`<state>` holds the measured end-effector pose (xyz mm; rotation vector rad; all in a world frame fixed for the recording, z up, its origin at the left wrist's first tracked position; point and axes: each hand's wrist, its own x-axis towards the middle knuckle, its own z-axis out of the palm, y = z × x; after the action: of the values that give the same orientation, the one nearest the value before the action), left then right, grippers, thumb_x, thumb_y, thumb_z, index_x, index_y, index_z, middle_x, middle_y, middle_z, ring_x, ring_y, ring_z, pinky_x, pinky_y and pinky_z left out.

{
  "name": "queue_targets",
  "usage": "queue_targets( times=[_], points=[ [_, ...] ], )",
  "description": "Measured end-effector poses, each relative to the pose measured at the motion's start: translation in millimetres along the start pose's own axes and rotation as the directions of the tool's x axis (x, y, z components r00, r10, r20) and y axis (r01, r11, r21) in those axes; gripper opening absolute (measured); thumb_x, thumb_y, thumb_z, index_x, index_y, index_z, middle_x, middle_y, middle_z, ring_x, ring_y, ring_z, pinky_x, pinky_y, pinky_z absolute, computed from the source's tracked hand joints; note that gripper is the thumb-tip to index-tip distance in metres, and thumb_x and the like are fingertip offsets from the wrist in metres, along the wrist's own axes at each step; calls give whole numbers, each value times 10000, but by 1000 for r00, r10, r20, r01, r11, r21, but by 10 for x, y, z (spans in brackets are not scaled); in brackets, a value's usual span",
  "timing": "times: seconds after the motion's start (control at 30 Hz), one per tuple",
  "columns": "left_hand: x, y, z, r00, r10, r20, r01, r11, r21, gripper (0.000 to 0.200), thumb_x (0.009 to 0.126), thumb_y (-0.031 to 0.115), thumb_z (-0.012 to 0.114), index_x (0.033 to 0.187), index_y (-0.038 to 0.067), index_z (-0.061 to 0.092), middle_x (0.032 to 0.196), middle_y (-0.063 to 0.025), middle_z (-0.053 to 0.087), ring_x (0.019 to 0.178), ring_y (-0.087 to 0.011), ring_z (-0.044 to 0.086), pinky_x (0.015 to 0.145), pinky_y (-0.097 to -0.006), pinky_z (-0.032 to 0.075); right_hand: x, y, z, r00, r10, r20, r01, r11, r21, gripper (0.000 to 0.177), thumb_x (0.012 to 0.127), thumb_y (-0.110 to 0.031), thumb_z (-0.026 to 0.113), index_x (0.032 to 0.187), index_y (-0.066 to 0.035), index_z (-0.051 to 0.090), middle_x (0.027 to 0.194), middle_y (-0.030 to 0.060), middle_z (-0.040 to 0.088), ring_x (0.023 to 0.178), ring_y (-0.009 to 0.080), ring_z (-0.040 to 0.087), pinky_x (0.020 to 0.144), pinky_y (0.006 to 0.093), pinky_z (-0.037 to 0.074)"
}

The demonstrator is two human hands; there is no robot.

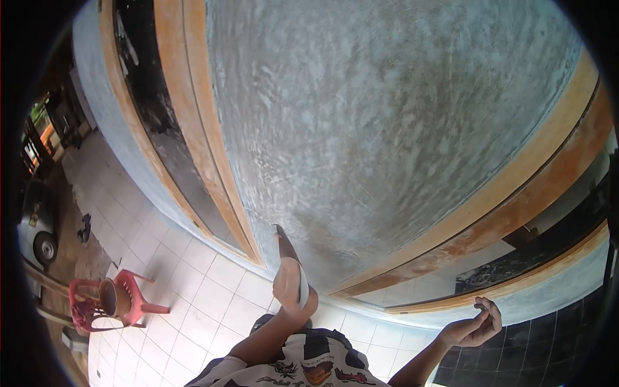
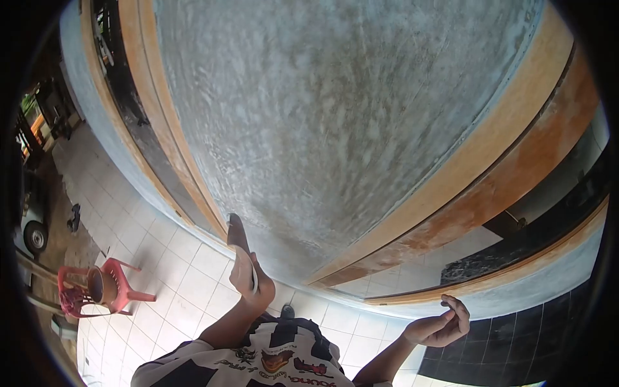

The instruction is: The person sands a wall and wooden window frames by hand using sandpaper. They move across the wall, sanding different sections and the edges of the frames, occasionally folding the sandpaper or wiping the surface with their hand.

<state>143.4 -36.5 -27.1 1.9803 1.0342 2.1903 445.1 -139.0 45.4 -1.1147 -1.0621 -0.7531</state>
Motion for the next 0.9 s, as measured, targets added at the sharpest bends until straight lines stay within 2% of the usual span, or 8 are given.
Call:
queue_targets(
  times=[0.17, 0.3, 0.37, 0.5, 0.57, 0.8, 0.87, 0.9],
  points=[
    [76, -292, 213, 967, -160, 199, 122, 974, 190, 934, 562, -134, 520, 1484, -97, 377, 1514, -375, 361, 1410, -556, 333, 1137, -526, 382, 74, 370, -500, 998, 5, -64, -22, 962, -271, 309, 1038, -195, 466, 1260, 13, 518, 1185, 162, 622, 1100, 265, 614, 863, 393, 493],
    [-301, -134, 531, 967, -154, 201, 110, 971, 213, 921, 586, -127, 464, 1500, -89, 354, 1537, -356, 340, 1436, -545, 289, 1179, -561, 303, 70, 734, -831, 977, 169, -128, -206, 906, -371, 426, 1037, -323, 457, 1353, -42, 502, 1371, 167, 556, 1294, 310, 524, 1047, 460, 447],
    [-474, 103, 563, 878, -300, 372, 271, 954, 130, 884, 653, -111, 566, 1506, -71, 341, 1585, -301, 291, 1491, -477, 236, 1187, -569, 298, 39, 886, -876, 961, 219, -171, -269, 888, -373, 472, 1030, -359, 455, 1381, -46, 488, 1410, 171, 522, 1339, 317, 477, 1080, 491, 418],
    [-687, 119, 637, 812, -335, 478, 229, 936, 268, 897, 712, -67, 609, 1535, -70, 252, 1607, -303, 229, 1494, -507, 194, 1186, -555, 293, 119, 1408, -1028, 926, 335, -171, -376, 830, -412, 670, 1015, -497, 410, 1516, -53, 374, 1507, 225, 374, 1438, 359, 336, 1160, 565, 312],
    [-527, 109, 669, 822, -420, 384, 342, 904, 256, 907, 718, -77, 589, 1538, -88, 201, 1603, -337, 179, 1491, -530, 159, 1193, -561, 268, 252, 1607, -953, 901, 379, -213, -434, 794, -425, 755, 1021, -575, 347, 1562, -50, 300, 1491, 267, 324, 1437, 409, 306, 1154, 588, 294],
    [-984, 452, 1233, 803, -508, 312, 493, 860, 133, 910, 719, -137, 458, 1516, -175, 19, 1568, -448, -40, 1465, -615, -30, 1213, -612, 98, 654, 2483, -838, 989, -61, -136, -43, 758, -651, 849, 1038, -634, 220, 1555, 37, 166, 1535, 316, 210, 1492, 467, 149, 1170, 598, 248],
    [-955, 390, 1348, 834, -495, 244, 474, 869, 142, 873, 800, -118, 468, 1525, -160, -15, 1583, -424, -79, 1475, -595, -60, 1220, -596, 53, 701, 2758, -723, 992, -31, -124, -24, 907, -420, 834, 1039, -613, 241, 1565, 26, 145, 1586, 304, 143, 1518, 453, 60, 1201, 603, 200],
    [-761, 354, 1324, 843, -521, 133, 508, 853, 123, 851, 843, -95, 475, 1528, -154, -27, 1586, -417, -93, 1476, -591, -70, 1222, -588, 38, 774, 2604, -703, 963, -269, 4, 229, 814, -533, 782, 1059, -562, 235, 1588, -6, 83, 1618, 289, 112, 1509, 452, 130, 1189, 642, 199]
  ],
)
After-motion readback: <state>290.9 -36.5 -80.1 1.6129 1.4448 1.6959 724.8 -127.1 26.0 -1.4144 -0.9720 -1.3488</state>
